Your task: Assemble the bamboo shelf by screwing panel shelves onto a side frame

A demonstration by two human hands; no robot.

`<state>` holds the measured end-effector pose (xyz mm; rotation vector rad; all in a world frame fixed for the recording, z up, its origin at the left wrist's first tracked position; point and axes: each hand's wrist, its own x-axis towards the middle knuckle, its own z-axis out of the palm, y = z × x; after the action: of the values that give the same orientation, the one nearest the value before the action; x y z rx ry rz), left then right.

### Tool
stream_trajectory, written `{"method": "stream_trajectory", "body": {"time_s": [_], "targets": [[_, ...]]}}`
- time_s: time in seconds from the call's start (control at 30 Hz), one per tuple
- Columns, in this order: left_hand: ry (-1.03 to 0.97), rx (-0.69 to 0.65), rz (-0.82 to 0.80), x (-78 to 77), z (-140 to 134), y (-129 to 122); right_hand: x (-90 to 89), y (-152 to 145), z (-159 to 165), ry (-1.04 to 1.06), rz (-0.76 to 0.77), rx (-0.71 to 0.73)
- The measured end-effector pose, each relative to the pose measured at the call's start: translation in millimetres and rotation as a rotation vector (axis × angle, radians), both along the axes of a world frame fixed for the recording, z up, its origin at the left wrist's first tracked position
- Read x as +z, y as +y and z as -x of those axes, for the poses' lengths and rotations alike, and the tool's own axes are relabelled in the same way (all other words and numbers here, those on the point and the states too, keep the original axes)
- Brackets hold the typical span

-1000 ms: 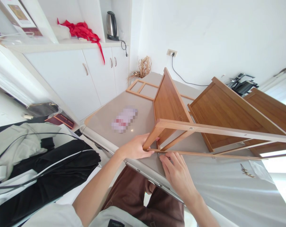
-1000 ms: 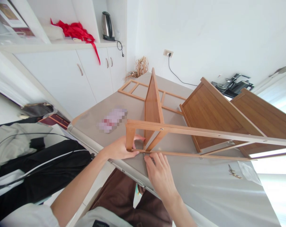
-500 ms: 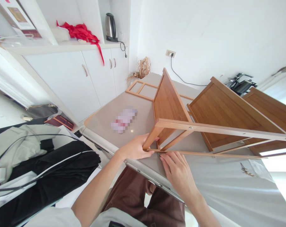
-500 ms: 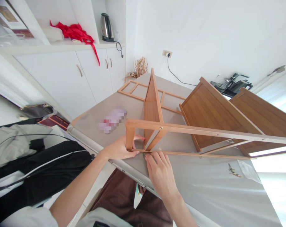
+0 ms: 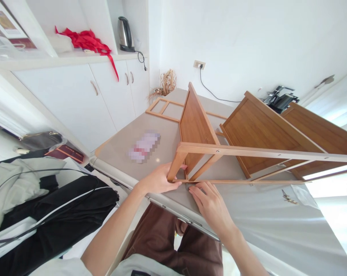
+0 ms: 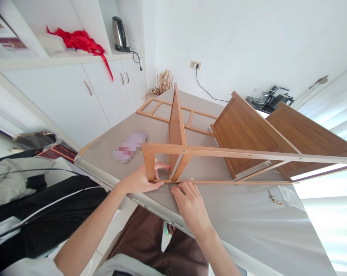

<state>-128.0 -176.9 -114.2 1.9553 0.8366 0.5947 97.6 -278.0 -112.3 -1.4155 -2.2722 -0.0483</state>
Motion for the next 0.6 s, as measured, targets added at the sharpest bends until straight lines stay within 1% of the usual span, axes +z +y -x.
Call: {"method": "stream_trajectory", "body": {"time_s": [0.33, 0.5, 0.6], "targets": [[-0.004, 0.003, -0.002, 3.0, -0.2, -0.1, 2.4, -4.0, -4.6, -0.079, -0.009, 0.063], [-0.038, -0.008, 0.010, 2.9, -0.1, -1.0, 1.3, -6.6, -2.3, -0.122, -0.043, 0.017], [-0.018, 0.003, -0.007, 4.6, -0.2, -1.3, -0.3, -5.4, 0.5, -0.136, -0.062, 0.002]]}}
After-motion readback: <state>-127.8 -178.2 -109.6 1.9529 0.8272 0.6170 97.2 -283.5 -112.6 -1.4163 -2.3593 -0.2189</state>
